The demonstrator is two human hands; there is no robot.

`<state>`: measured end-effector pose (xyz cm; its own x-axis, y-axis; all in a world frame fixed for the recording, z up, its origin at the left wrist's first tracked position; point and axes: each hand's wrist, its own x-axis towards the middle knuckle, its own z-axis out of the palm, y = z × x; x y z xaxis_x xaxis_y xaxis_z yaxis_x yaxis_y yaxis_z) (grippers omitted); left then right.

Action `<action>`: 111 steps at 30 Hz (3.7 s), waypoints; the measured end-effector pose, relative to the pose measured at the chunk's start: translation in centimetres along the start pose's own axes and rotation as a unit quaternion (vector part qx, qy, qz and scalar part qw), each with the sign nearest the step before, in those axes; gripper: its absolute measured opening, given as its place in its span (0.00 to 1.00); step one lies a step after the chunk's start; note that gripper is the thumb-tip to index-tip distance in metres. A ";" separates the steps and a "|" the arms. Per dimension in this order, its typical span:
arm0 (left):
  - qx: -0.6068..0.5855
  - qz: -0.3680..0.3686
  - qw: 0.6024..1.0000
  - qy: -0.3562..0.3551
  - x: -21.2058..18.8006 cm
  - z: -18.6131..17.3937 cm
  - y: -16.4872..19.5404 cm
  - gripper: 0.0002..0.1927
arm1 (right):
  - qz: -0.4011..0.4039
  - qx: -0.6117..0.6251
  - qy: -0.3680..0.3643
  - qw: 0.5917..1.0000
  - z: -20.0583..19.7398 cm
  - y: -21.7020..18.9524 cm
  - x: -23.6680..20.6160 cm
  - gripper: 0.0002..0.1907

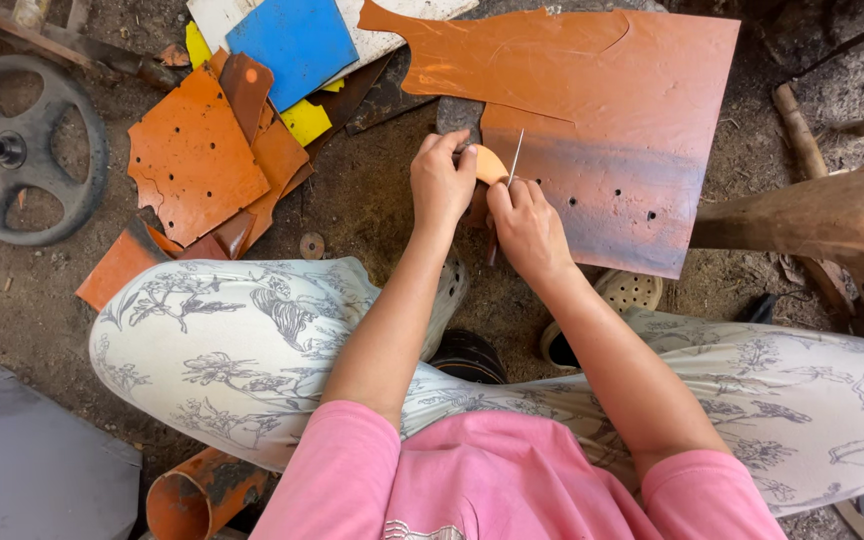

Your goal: The person uses a small knife to cut a curved shape from a piece of orange leather, following a template. They then cut a second similar piece from a larger sheet of leather.

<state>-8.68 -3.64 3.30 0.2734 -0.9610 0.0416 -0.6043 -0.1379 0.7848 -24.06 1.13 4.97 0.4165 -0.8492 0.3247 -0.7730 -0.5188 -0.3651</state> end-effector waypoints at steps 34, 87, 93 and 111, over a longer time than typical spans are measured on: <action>-0.068 0.032 0.996 0.051 2.3 0.5 -3.0 0.19 | 0.222 0.473 0.175 0.835 -3.0 14.1 0.4 0.18; 0.262 0.251 0.919 -0.156 0.7 0.8 3.2 0.30 | 0.106 0.261 0.067 0.957 0.6 9.6 12.9 0.19; 0.303 0.254 0.901 -0.177 0.7 0.9 3.5 0.31 | 0.081 0.224 0.016 0.971 -0.2 10.2 13.1 0.17; 0.262 0.262 0.914 -0.164 1.0 1.5 2.0 0.32 | 0.125 0.222 0.147 0.956 -1.1 9.1 6.9 0.18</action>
<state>-10.77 -5.20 3.96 -0.3439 -0.9363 0.0717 -0.8868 0.3489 0.3030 -28.73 -9.38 4.87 0.0433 -0.9214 0.3863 -0.5251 -0.3499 -0.7757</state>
